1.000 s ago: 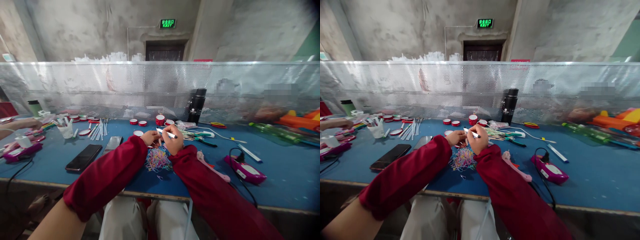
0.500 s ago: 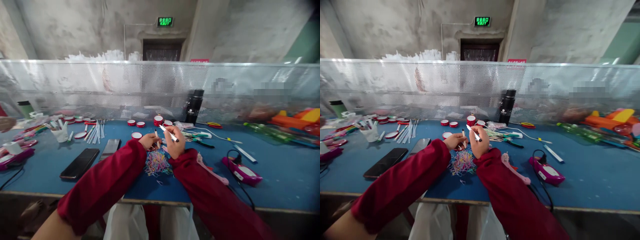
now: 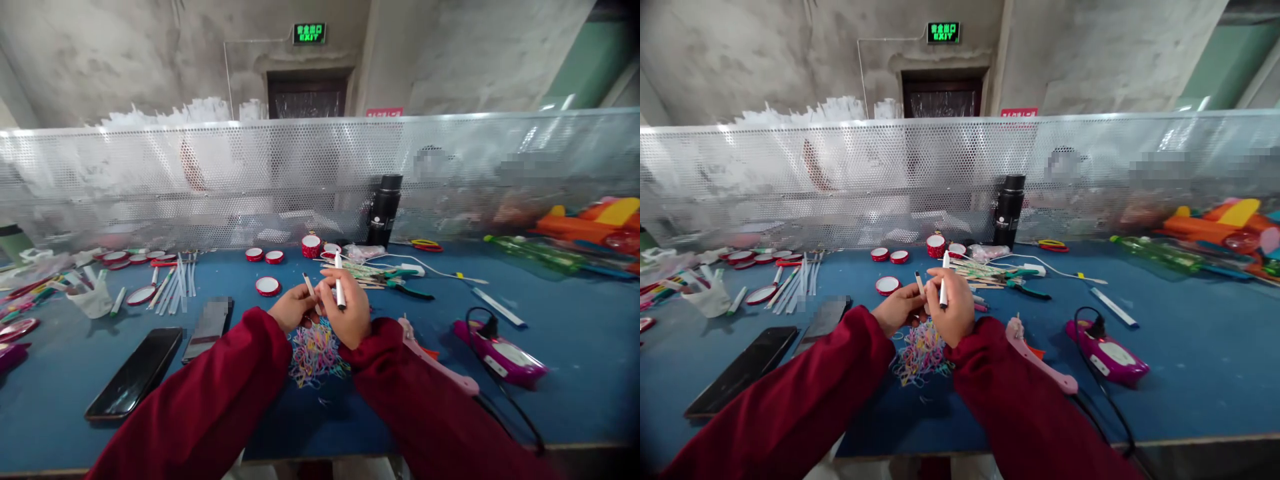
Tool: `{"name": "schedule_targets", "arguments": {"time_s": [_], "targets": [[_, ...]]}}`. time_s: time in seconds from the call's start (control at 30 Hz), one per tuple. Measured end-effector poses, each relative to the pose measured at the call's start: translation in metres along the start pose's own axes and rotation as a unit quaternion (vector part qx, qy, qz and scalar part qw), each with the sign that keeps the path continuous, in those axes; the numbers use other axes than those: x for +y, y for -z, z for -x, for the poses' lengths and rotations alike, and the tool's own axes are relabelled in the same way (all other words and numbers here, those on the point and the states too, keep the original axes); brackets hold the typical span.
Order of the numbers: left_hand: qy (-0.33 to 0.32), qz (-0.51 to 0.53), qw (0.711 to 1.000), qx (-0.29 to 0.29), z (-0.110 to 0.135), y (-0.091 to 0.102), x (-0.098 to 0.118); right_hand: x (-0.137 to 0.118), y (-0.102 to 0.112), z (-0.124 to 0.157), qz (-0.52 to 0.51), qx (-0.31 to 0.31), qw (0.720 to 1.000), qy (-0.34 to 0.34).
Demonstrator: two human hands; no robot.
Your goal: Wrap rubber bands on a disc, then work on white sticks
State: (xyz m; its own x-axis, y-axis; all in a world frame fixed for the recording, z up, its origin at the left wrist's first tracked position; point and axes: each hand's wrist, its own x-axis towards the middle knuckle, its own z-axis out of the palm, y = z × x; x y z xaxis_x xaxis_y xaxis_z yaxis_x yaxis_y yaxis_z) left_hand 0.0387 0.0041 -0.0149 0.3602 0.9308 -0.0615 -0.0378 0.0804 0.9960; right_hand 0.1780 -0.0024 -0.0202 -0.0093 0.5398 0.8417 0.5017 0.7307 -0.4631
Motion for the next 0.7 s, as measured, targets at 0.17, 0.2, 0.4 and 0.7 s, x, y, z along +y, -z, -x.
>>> {"name": "schedule_targets", "arguments": {"time_s": [0.17,0.2,0.4,0.7], "targets": [[-0.012,-0.013,1.000,0.012,0.0037,-0.0004,0.0045,-0.0078,0.0023,0.0007,0.011,0.006,0.999,0.041],[-0.017,-0.020,1.000,0.016,0.0035,-0.0005,0.0043,-0.0077,0.0017,0.0012,0.015,0.005,0.999,0.040],[-0.042,-0.053,0.998,0.003,0.0031,-0.0055,-0.0008,-0.0057,-0.0044,0.0041,0.010,0.006,0.998,0.059],[-0.045,-0.032,0.998,0.033,0.0052,0.0032,0.0065,-0.0104,-0.0041,0.0052,-0.015,0.006,0.999,0.046]]}}
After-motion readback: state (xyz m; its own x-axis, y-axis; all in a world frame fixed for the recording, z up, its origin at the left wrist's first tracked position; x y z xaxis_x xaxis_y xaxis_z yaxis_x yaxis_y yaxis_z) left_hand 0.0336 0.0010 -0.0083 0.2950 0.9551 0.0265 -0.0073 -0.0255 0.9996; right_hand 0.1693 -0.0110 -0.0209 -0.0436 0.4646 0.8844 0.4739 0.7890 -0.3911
